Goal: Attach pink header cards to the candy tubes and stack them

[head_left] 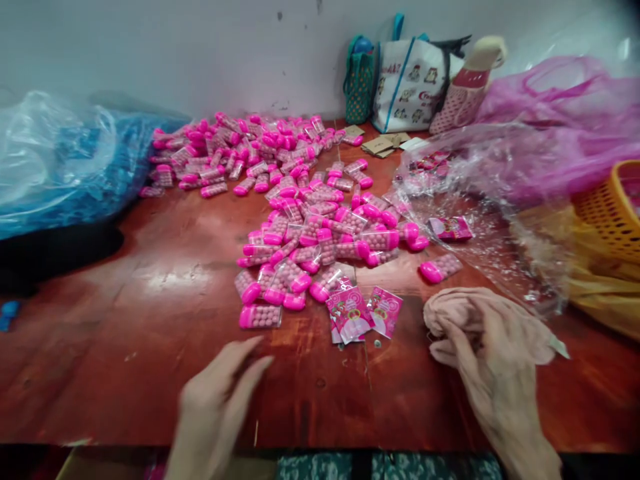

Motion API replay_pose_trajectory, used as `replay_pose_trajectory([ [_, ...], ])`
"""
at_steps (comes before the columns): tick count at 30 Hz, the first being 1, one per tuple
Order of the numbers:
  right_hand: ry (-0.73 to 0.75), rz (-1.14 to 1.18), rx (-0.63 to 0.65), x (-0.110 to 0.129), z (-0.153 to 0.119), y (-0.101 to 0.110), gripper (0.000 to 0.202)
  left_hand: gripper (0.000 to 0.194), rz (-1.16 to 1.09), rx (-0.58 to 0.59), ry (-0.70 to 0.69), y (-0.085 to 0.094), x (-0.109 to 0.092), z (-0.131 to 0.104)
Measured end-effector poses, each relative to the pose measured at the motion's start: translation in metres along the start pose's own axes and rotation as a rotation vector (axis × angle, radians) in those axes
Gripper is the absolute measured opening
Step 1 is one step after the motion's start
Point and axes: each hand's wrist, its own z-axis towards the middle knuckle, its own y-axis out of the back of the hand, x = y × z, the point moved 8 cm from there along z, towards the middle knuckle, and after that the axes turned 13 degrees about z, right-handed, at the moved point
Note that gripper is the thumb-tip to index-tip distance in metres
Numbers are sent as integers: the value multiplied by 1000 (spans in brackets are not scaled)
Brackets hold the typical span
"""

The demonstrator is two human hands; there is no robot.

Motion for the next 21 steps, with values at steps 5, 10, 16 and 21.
replay_pose_trajectory([
  [5,4,-54,-15,-13,12,6,34,25,50,126,-317,-76,-95,38],
  [10,-55,-93,-25,14,22,-9,40,27,79,102,-317,-93,-97,38],
  [16,-96,224,196,63,-8,-80,27,29,-78,93,-280,-92,-90,36],
  [21,-114,287,179,55,-11,-91,27,30,-149,99,-254,-96,-85,35],
])
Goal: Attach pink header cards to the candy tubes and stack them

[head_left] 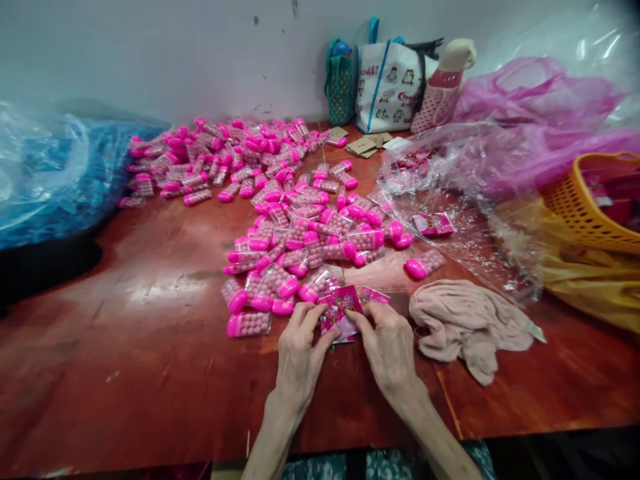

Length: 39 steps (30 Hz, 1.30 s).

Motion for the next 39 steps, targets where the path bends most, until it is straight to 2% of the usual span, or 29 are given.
replay_pose_trajectory([
  [8,78,51,64,7,-9,10,26,27,-16,21,23,1,-4,1],
  [11,19,-2,74,6,-6,14,31,26,-33,20,45,2,-5,2],
  [13,-36,-11,17,5,-1,25,31,27,-45,13,56,1,-4,1],
  [16,-129,180,-50,2,4,41,21,28,-83,-51,82,6,-1,-5],
  [19,-296,465,98,-2,1,30,19,26,-237,-173,172,18,2,-12],
  [21,-344,581,212,4,-4,17,21,28,-433,-154,276,18,4,-14],
  [24,-288,586,276,19,-10,7,19,21,-778,-6,425,1,-1,-14],
  [27,-201,516,277,33,-10,7,20,4,-1006,-7,502,-8,-4,-11],
  [29,-165,517,294,38,-10,8,19,4,-1056,-51,532,-11,-1,-11],
  [32,-203,539,331,37,-13,4,9,4,-1086,-70,576,-14,3,-12],
  [35,-245,512,291,33,-15,-1,21,8,-1129,-53,634,-16,6,-14],
  [39,-110,536,298,47,-15,-6,29,17,-1176,-8,704,-18,13,-16],
])
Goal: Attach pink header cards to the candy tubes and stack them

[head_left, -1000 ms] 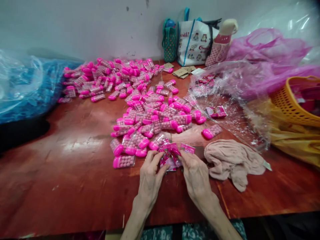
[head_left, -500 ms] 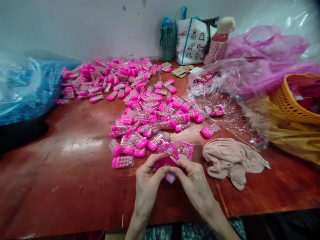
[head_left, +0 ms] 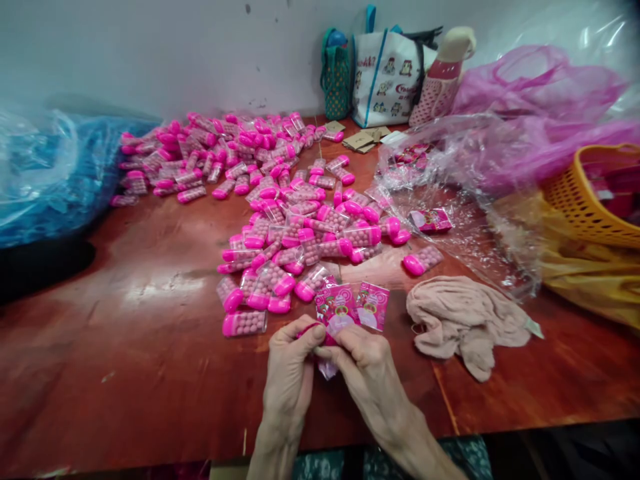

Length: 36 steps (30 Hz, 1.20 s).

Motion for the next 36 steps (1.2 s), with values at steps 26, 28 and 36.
replay_pose_trajectory([
  [26,-41,-116,46,-10,3,-7,36,16,357,-399,-348,41,-22,-17],
  [28,-24,-119,45,-9,4,-7,35,17,328,-383,-337,42,-20,-15],
  [36,66,-47,63,-1,7,2,22,20,69,-55,-67,30,-2,4],
])
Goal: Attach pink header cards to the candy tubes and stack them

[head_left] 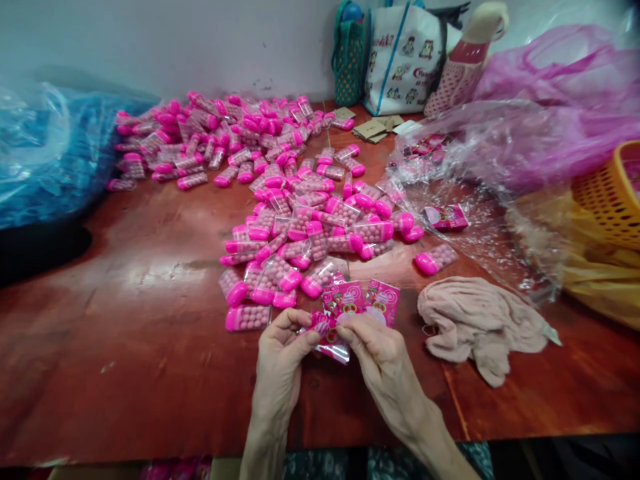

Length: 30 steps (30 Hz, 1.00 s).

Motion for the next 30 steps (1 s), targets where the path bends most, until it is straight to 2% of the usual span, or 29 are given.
replay_pose_trajectory([
  [5,30,76,20,4,1,3,17,19,7,58,-11,-3,-1,0],
  [10,-79,163,47,1,2,0,11,4,29,54,-106,-2,-9,-2],
  [12,-137,162,45,-3,1,-3,5,4,45,33,-159,-1,-14,-4],
  [15,-177,120,19,-7,-2,-6,29,9,56,5,-240,0,-21,-9],
  [18,-169,52,50,-4,-1,-10,38,11,28,-31,-279,3,-25,-11],
  [20,-153,-33,56,-1,6,-8,41,9,3,-87,-283,10,-26,-10],
  [22,-105,-171,5,1,21,-1,40,5,-25,-186,-281,21,-27,-8],
  [24,4,-336,-64,3,40,4,26,6,-60,-295,-286,34,-30,-7],
  [25,58,-410,-43,1,50,1,14,7,-80,-335,-287,40,-31,-7],
  [26,109,-454,-9,-2,59,-4,12,9,-99,-363,-282,44,-32,-7],
  [28,142,-484,45,-13,73,-13,30,12,-129,-386,-262,49,-33,-7],
  [30,146,-480,66,-21,80,-19,37,16,-151,-402,-226,53,-31,-6],
])
